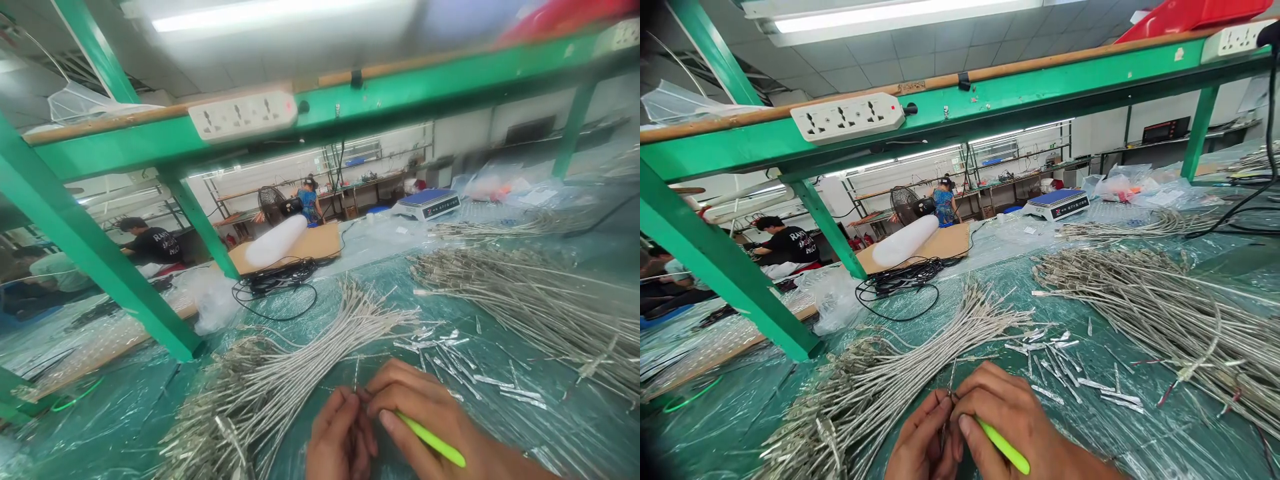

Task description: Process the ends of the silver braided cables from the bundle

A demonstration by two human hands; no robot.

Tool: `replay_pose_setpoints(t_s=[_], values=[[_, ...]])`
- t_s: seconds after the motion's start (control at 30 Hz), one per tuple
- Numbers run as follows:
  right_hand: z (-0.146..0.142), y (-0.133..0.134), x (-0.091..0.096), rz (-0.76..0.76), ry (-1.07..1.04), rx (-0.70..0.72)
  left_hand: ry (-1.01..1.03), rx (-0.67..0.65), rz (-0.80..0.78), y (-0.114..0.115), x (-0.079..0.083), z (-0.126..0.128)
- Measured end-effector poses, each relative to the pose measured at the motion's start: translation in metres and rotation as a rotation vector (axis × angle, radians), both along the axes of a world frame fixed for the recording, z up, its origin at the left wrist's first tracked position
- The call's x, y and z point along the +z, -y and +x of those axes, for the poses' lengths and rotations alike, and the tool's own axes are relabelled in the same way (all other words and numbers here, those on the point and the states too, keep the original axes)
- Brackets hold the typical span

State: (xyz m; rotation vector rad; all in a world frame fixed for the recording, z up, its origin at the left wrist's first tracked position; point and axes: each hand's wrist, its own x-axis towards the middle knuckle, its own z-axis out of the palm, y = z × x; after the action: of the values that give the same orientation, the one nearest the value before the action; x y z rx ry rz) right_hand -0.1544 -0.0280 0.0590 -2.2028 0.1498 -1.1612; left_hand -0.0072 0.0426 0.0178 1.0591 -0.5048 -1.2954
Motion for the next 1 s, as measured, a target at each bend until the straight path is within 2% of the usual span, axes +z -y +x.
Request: replay_pose_setpoints(t_s=[0.2, 0.43, 0.67, 0.83, 0.9, 1.0], values=[[0.001, 0.002, -0.003, -0.005, -0.015, -0.014, 0.067, -0.011, 0.028, 0.0, -0.005, -0.001], [-0.003, 0.004, -0.012, -0.061, 0.002, -0.181, 0.103, -0.01, 0.045, 0.001, -0.011, -0.006], [-0.003, 0.001, 0.0, -0.003, 0.004, -0.054, 0.009, -0.005, -0.029, 0.002, -0.003, 0.001], [0.0, -0.001, 0.0, 0.013, -0.067, -0.023, 0.013, 0.011, 0.007, 0.001, -0.002, 0.0], [0.0, 0.001, -0.004, -0.008, -0.061, -0.054, 0.043, 0.014, 0.02, 0.0, -0.004, -0.002], [-0.001, 0.005, -0.011, -0.023, 0.007, -0.183, 0.098, -0.006, 0.018, 0.0, -0.005, -0.005]])
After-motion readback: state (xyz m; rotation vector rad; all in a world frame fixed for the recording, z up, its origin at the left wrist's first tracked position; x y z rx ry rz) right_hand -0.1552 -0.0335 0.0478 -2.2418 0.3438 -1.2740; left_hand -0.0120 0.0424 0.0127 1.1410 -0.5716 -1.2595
